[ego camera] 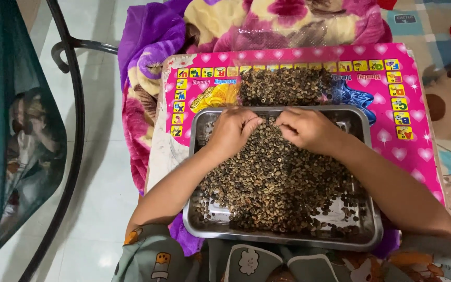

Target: Hand-sorting coffee beans in a metal tray to remove defects or debris.

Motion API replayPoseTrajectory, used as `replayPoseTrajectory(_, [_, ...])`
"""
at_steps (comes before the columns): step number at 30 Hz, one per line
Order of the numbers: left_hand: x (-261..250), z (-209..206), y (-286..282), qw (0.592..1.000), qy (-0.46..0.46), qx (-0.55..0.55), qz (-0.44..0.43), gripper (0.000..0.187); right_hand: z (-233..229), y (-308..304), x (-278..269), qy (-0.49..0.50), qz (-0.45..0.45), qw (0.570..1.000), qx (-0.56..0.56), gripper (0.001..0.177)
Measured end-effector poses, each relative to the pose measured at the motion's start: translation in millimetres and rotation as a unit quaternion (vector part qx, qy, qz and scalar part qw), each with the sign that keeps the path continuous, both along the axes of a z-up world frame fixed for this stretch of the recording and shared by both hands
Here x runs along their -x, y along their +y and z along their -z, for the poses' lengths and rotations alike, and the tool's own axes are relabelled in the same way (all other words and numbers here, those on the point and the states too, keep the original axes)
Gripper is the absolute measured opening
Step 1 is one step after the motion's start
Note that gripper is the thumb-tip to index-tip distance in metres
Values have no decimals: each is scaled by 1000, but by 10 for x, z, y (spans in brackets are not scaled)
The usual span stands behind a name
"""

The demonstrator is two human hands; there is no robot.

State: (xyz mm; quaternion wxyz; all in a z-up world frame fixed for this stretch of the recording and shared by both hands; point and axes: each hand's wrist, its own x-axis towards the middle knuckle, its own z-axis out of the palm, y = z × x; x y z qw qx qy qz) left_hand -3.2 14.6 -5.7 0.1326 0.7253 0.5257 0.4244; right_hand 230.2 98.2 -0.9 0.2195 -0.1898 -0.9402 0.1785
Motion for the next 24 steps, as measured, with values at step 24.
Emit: replayPoseTrajectory(24, [111,-37,-151,909,330,252,-48,22,311,-8,188,85,-87,992,-32,26])
